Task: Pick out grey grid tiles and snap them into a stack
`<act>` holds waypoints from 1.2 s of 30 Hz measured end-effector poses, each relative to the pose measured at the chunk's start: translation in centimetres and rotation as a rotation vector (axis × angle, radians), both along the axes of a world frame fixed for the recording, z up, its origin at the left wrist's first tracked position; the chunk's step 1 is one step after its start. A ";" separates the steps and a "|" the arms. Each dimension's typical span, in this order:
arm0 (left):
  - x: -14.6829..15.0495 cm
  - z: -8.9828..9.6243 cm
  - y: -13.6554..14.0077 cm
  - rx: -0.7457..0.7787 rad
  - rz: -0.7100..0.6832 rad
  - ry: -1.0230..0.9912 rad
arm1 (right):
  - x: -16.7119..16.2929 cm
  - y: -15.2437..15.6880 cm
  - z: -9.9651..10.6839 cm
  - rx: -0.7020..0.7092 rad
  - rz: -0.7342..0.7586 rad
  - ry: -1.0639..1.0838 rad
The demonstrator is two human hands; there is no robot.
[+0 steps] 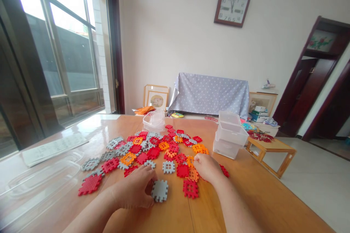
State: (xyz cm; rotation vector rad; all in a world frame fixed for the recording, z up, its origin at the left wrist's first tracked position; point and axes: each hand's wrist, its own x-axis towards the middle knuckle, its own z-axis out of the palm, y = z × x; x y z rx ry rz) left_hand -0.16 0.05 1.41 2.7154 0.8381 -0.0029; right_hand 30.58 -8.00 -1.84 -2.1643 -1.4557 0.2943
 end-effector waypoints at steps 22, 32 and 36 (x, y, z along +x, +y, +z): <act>-0.1 0.1 0.1 -0.018 -0.001 0.010 | 0.9 1.5 -1.3 0.050 -0.016 -0.300; -0.1 -0.5 0.3 -0.024 -0.013 -0.043 | -1.2 2.5 -2.2 0.082 0.097 -0.279; -0.1 -0.8 0.5 -0.022 -0.010 -0.043 | -1.3 2.9 -2.3 0.185 0.109 -0.270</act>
